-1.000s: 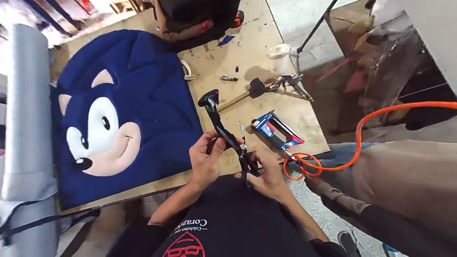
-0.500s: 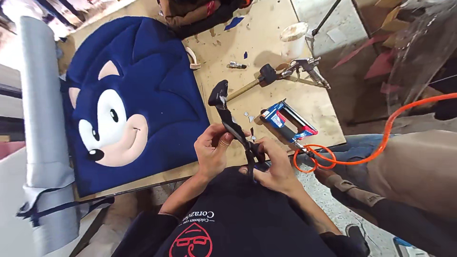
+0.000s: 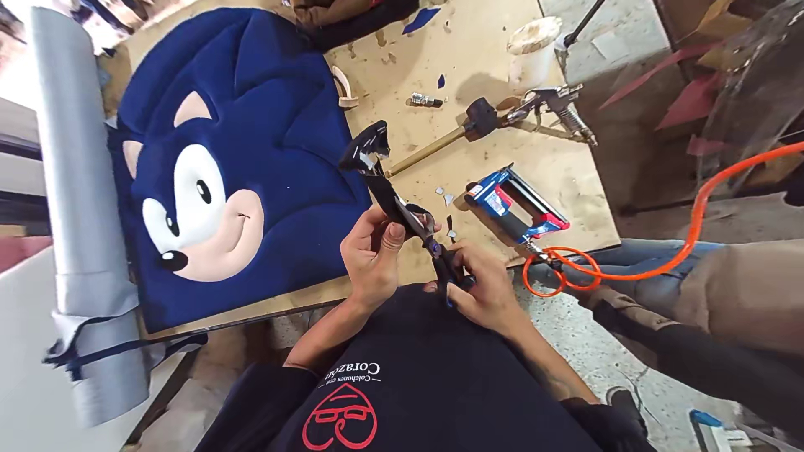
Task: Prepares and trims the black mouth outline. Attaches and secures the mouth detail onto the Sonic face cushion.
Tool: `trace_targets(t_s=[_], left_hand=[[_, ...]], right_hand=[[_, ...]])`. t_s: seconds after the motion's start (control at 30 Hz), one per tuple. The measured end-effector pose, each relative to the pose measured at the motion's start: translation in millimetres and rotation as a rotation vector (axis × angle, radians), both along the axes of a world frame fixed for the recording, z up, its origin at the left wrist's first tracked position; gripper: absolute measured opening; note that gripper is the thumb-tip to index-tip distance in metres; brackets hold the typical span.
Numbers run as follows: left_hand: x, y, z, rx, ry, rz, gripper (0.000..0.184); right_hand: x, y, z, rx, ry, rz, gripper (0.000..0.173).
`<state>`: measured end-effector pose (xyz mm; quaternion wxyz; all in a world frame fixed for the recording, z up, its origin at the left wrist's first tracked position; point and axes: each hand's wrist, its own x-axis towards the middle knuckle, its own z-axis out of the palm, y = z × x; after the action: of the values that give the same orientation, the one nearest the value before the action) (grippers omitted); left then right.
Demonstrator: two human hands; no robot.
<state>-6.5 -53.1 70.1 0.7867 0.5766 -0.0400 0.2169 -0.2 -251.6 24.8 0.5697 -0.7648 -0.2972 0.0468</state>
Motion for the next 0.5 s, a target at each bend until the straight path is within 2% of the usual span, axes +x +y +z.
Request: trace_targets(t_s=[0.13,0.3,0.5], left_hand=[[0.4,1.5,-2.2,0.013,-0.008,-0.044,0.017],[-0.5,1.8,-6.0,0.043,0.018,-0.033,0.021],[-1.4,6.7,-6.3,0.013,0.071,-0.081,0.023]], right_hand=[[-0.4,2.1,4.9,0.005,0.022,-0.01,0.05],[-0.4,3.3,-3.9,0.047,0.025,0.021,0.046],[0.7,5.3,-4.0,0.063,0.063,0.027,0.053]])
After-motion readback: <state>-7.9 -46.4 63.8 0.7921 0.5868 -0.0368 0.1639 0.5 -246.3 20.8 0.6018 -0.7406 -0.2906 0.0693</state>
